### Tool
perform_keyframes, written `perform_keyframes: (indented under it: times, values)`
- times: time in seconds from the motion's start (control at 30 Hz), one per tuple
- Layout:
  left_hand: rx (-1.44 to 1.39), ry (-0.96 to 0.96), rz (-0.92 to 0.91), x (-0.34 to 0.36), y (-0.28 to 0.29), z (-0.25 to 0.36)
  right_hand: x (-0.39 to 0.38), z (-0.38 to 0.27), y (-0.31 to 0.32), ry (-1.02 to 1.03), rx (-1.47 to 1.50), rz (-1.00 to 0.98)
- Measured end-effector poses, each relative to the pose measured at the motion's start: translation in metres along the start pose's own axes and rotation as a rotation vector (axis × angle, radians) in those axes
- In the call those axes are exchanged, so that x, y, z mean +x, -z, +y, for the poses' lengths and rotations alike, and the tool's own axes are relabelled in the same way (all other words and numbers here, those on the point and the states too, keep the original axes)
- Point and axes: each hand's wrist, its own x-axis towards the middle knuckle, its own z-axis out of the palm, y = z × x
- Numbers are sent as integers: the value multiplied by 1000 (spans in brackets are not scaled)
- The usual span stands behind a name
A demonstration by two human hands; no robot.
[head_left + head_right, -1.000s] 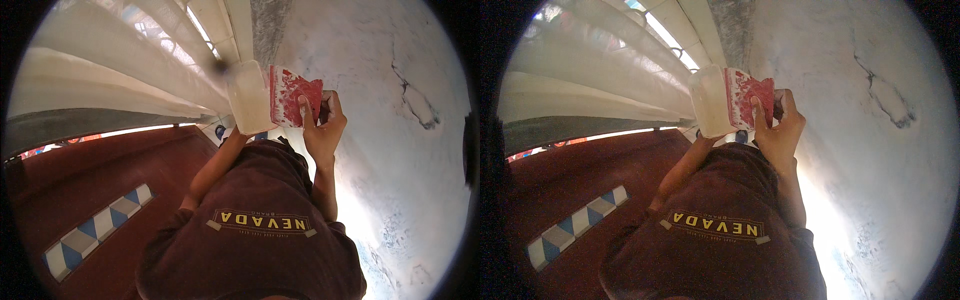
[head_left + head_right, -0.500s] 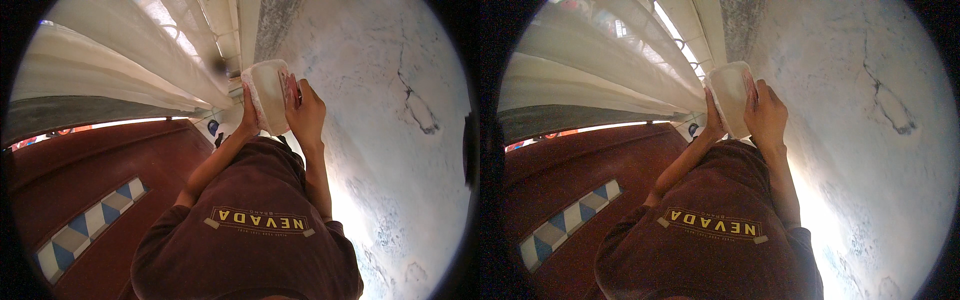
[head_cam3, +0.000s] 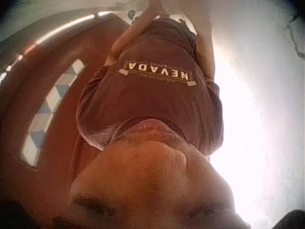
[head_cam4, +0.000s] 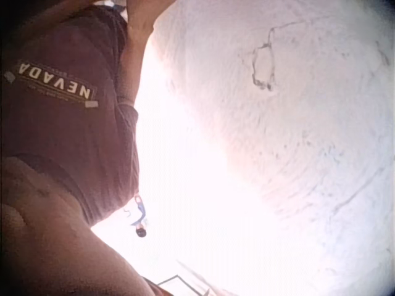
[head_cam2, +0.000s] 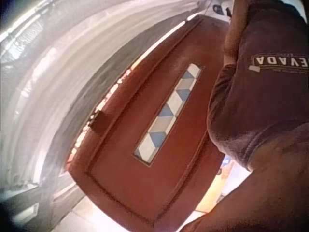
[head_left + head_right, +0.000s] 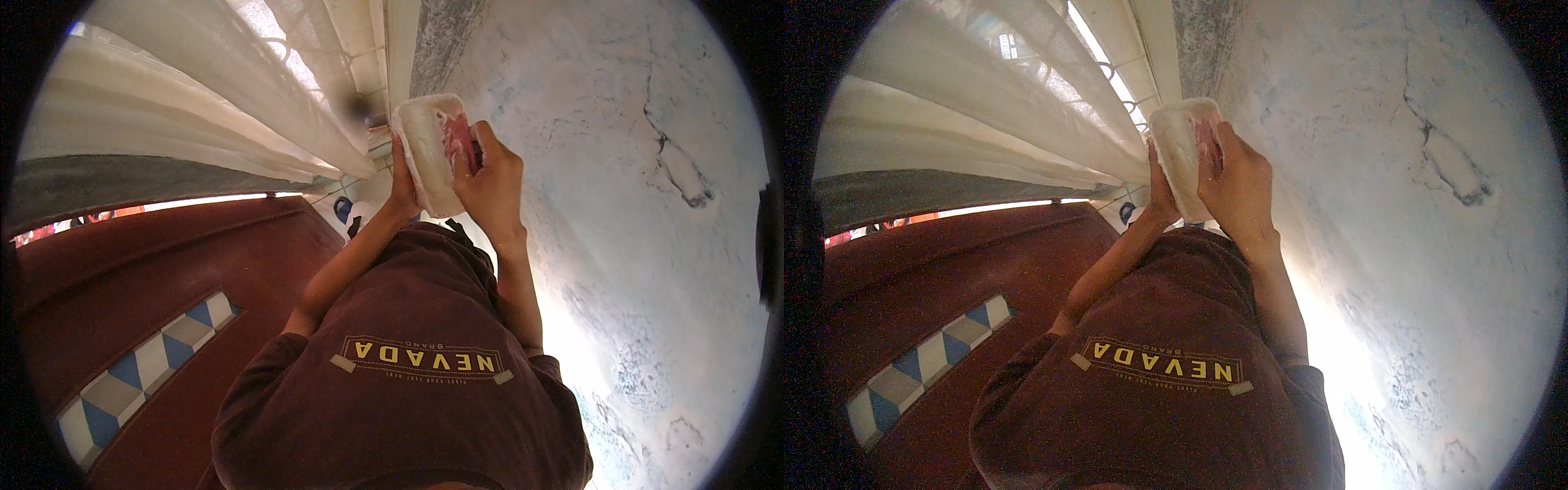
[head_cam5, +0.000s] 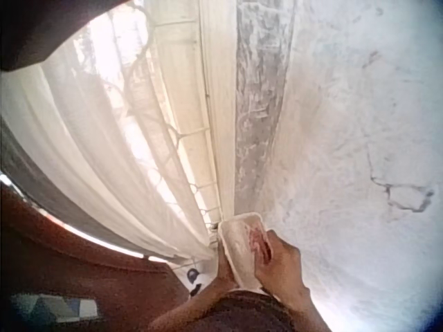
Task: The person applies a mixture of white and pink paste to a wall using a spatula. They scoop the paste from a white container and spread it across the wall surface next to a window.
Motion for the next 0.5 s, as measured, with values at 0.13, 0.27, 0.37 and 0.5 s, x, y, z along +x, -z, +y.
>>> perform_keyframes:
  times: [0.13, 0.27, 0.37, 0.5]
  values:
    - [-36, 43, 10, -1, 12, -5, -5, 21, -19, 78, -95, -52]
    - [-41, 16, -3, 0, -4, 3, 2, -2, 6, 1, -14, -26]
    - [-13, 90, 27, 2, 15, 0, -4, 23, -23, 48, -32, -46]
    - [12, 56, 13, 1, 15, 3, 0, 14, -8, 47, -51, -90]
